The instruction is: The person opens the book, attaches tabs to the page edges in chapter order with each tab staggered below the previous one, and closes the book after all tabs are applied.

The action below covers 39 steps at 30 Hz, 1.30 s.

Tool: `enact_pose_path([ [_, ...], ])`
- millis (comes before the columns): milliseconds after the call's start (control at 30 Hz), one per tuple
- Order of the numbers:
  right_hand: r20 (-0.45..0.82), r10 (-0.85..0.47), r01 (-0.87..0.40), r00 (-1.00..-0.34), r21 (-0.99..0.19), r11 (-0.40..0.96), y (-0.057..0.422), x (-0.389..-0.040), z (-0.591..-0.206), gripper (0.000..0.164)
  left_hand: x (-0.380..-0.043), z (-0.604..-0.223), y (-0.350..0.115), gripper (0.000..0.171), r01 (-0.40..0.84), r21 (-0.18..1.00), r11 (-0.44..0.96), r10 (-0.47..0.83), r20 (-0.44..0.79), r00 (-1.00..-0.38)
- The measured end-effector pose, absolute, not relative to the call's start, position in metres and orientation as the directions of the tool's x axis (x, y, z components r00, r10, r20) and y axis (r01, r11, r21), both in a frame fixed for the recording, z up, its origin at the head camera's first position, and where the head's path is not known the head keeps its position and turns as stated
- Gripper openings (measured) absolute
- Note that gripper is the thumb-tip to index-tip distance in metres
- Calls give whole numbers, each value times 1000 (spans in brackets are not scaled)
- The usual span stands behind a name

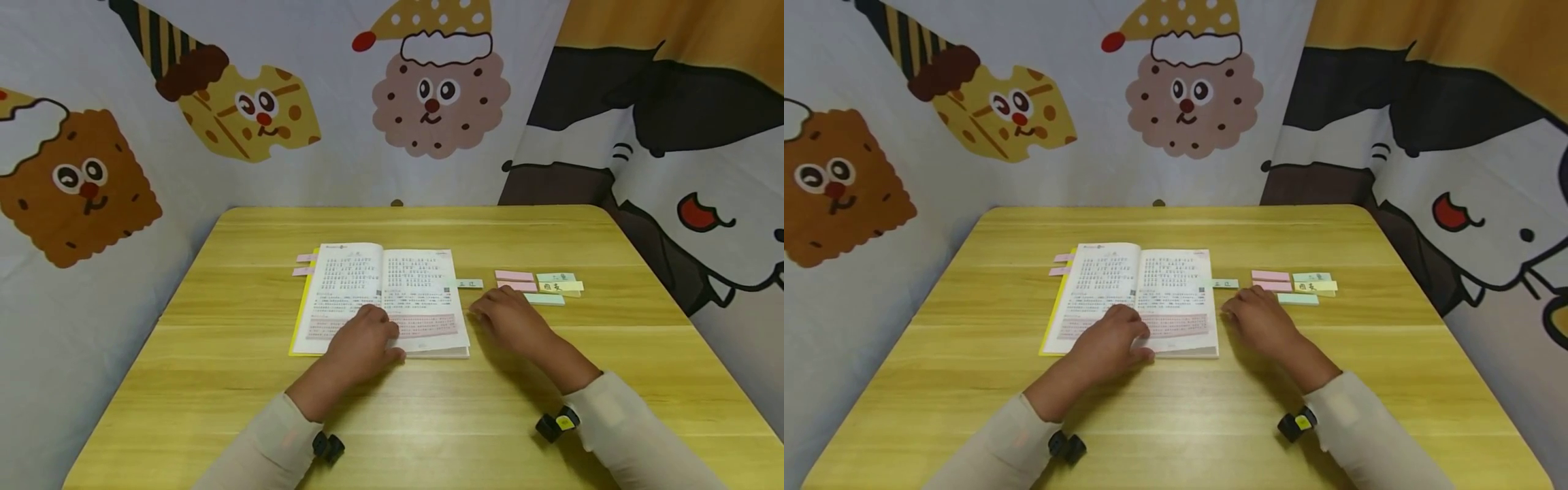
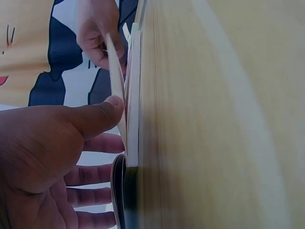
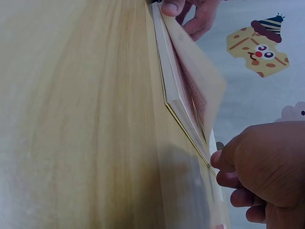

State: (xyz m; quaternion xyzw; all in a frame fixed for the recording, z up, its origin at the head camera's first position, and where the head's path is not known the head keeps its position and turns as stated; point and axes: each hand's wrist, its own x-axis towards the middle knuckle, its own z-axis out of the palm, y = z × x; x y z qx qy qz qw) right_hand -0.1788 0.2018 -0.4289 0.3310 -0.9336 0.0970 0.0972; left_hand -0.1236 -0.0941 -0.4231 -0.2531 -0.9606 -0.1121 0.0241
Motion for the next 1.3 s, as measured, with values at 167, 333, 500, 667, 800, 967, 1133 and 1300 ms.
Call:
enact_pose_path([
  [167, 236, -615, -652, -752, -130, 747, 202, -179, -431, 16, -123, -423, -96, 19, 509, 200, 837, 493, 127, -861],
  [333, 239, -628, -668, -741, -163, 726, 200, -178, -433, 16, -124, -423, -95, 20, 502, 194, 843, 479, 153, -864],
  [500, 240, -638, -679, -732, -181, 711, 196, -175, -433, 16, -126, -423, -94, 19, 462, 223, 858, 430, 181, -885],
  [667, 222, -648, -685, -729, -205, 699, 189, -174, -431, 16, -126, -421, -94, 17, 412, 256, 874, 378, 174, -909],
  [800, 196, -655, -684, -729, -218, 696, 184, -172, -431, 18, -127, -421, -94, 17, 393, 274, 878, 364, 152, -919],
  [967, 194, -668, -695, -718, -225, 682, 179, -171, -432, 24, -126, -423, -96, 19, 361, 319, 876, 338, 126, -933],
  [1133, 181, -667, -691, -723, -222, 688, 179, -171, -431, 30, -125, -423, -99, 29, 327, 351, 878, 309, 108, -945],
  [1300, 160, -667, -685, -728, -223, 694, 180, -170, -431, 28, -125, -421, -99, 33, 294, 399, 868, 279, 96, -955],
])
